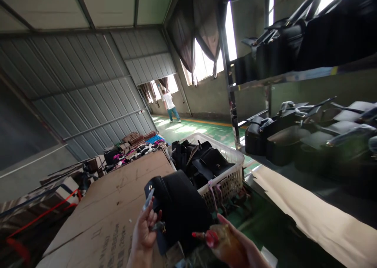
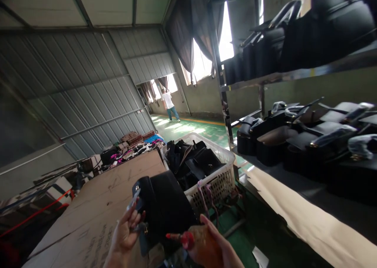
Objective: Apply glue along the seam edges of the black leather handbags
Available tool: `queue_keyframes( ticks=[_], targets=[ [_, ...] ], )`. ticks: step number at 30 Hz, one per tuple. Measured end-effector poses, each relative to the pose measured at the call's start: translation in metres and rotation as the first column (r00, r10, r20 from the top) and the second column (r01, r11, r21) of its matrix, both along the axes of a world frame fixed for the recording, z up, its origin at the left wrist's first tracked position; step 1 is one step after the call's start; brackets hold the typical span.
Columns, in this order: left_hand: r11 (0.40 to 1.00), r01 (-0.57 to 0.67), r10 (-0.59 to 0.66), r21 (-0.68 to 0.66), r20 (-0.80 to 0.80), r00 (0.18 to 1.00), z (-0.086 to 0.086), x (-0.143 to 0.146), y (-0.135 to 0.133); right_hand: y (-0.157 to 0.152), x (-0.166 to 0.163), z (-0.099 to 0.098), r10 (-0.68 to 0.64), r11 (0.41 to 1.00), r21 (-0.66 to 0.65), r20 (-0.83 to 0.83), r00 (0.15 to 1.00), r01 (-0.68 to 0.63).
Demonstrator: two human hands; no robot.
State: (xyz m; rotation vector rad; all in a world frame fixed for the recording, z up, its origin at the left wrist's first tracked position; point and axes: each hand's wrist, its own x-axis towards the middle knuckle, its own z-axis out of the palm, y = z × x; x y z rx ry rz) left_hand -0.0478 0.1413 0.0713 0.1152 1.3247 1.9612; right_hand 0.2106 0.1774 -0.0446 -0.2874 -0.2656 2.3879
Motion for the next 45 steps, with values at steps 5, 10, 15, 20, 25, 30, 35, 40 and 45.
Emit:
queue_keyframes(
  ticks=[5,10,15,20,25,30,35,40,45],
  targets=[
    [0.991,0.005,0.038,0.133,-0.320,0.947,0.011,0.011,-0.016,0.002,0.035,0.023,-0.137,0.975,-0.168,0.054,0.989,0.144],
    [0.992,0.038,0.030,0.119,-0.519,0.854,-0.029,0.007,-0.046,0.013,0.062,0.008,-0.164,0.962,-0.205,0.106,0.981,0.182],
    [0.997,-0.006,-0.041,-0.080,-0.579,0.814,-0.067,0.004,-0.079,0.024,0.080,-0.006,-0.184,0.945,-0.228,0.218,0.958,0.233],
    [0.973,-0.103,-0.018,-0.206,-0.516,0.856,-0.065,0.003,-0.084,0.033,0.086,-0.005,-0.227,0.944,-0.152,0.348,0.910,0.293],
    [0.942,-0.165,-0.014,-0.291,-0.528,0.849,-0.055,0.005,-0.071,0.041,0.084,-0.013,-0.298,0.949,0.048,0.465,0.834,0.313],
    [0.944,-0.154,-0.029,-0.291,-0.539,0.842,-0.044,0.014,-0.055,0.060,0.081,-0.032,-0.408,0.907,0.194,0.619,0.671,0.373],
    [0.923,-0.188,0.008,-0.335,-0.472,0.882,-0.037,0.019,-0.047,0.084,0.070,-0.042,-0.444,0.895,0.318,0.687,0.575,0.312],
    [0.932,-0.172,-0.010,-0.319,-0.497,0.868,-0.037,0.019,-0.045,0.105,0.052,-0.048,-0.465,0.884,0.405,0.710,0.529,0.233],
    [0.931,-0.185,0.001,-0.315,-0.506,0.863,-0.036,0.023,-0.044,0.120,0.039,-0.057,-0.502,0.858,0.487,0.726,0.470,0.164]
  ],
)
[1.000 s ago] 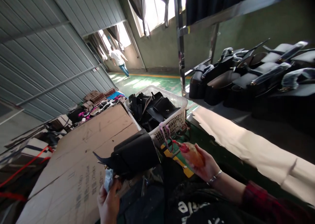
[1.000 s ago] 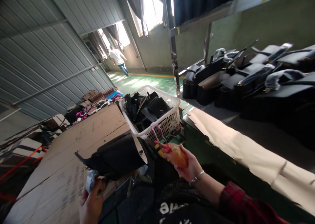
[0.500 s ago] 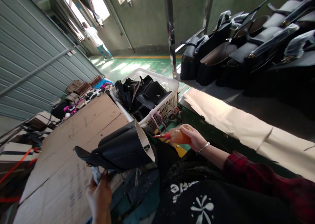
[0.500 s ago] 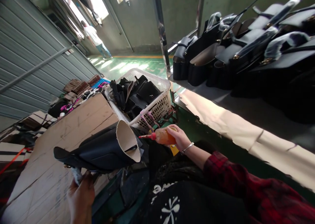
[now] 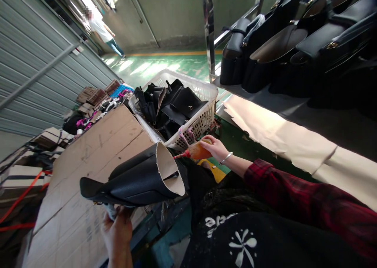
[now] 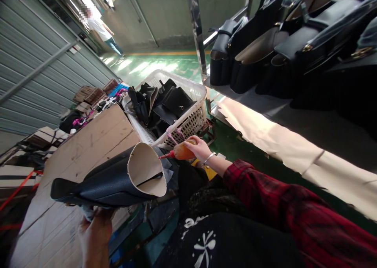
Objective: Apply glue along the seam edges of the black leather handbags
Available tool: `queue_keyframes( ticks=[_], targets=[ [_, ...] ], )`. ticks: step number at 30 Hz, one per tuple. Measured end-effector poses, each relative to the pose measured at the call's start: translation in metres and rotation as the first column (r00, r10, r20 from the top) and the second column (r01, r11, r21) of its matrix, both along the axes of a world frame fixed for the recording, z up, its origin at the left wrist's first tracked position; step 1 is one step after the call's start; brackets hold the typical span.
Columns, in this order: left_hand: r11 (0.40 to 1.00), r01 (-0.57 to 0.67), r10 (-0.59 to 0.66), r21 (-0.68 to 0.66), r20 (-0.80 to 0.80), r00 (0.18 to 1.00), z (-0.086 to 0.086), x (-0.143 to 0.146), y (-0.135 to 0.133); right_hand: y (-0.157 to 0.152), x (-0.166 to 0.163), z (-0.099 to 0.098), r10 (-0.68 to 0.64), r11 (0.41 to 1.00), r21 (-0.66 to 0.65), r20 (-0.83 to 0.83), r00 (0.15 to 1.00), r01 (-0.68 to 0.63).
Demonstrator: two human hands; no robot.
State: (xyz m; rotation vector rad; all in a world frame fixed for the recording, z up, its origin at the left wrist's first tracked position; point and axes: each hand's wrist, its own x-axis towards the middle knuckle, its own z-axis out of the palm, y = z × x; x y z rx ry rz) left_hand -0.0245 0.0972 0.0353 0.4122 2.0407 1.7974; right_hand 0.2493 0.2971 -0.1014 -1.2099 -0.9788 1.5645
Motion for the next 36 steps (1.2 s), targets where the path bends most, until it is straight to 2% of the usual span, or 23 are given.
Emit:
queue_keyframes(
  ticks=[6,11,24,31,36],
  targets=[
    [0.999,-0.035,0.035,-0.006,0.011,0.999,-0.003,-0.002,-0.001,0.008,-0.008,-0.007,0.022,0.999,0.031,0.033,0.999,-0.023],
    [0.999,-0.052,0.052,-0.011,0.003,0.999,-0.005,-0.007,-0.005,0.009,-0.008,-0.010,0.034,0.999,0.007,0.045,0.998,-0.035],
    [0.999,0.021,-0.020,0.031,-0.018,1.000,-0.012,-0.012,-0.006,-0.002,0.007,-0.011,0.146,0.988,-0.058,0.011,0.989,-0.146],
    [0.999,-0.038,0.037,0.037,0.019,0.999,-0.004,-0.003,-0.002,0.006,0.001,-0.015,0.065,0.996,-0.057,-0.014,0.998,-0.066],
    [0.999,-0.020,0.020,0.028,-0.012,1.000,-0.009,-0.008,-0.005,0.012,-0.008,-0.016,0.040,0.997,-0.061,-0.052,0.998,-0.043]
  ],
)
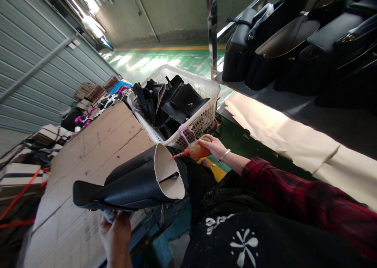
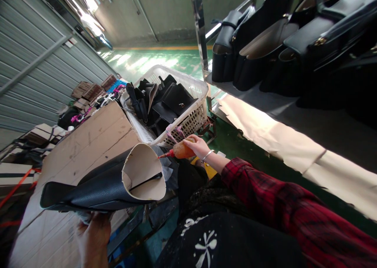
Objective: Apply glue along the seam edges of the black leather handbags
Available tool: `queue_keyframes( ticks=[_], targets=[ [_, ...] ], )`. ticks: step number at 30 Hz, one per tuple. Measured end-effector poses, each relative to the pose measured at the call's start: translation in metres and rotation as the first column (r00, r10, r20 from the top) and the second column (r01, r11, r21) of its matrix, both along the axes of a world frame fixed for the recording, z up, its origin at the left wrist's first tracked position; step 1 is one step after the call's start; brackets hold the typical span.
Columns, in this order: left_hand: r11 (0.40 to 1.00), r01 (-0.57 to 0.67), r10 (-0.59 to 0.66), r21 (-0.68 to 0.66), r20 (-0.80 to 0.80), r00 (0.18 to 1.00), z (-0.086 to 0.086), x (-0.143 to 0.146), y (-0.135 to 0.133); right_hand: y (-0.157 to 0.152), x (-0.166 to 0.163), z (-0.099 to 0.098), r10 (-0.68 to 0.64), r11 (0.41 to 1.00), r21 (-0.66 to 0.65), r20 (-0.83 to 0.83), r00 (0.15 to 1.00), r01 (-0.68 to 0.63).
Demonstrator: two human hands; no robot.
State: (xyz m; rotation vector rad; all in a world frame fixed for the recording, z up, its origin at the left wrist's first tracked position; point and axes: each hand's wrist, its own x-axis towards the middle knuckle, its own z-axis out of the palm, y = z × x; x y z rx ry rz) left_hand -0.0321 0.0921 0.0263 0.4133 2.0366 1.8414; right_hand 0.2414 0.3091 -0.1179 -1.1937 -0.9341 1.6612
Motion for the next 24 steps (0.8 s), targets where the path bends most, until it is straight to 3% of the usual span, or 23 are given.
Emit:
queue_keyframes(
  ticks=[10,17,24],
  targets=[
    [1.000,-0.018,0.018,-0.008,0.013,1.000,-0.002,-0.003,-0.002,-0.008,0.005,-0.008,0.072,0.994,-0.082,-0.025,0.997,-0.073],
    [0.999,-0.034,0.034,0.015,-0.003,0.999,-0.005,-0.009,-0.001,-0.012,0.017,-0.016,0.063,0.997,-0.045,0.098,0.993,-0.059],
    [0.998,-0.055,0.055,0.014,0.013,0.998,-0.006,-0.009,-0.002,-0.010,0.002,-0.013,-0.001,0.994,-0.107,-0.085,0.996,-0.009]
  ],
)
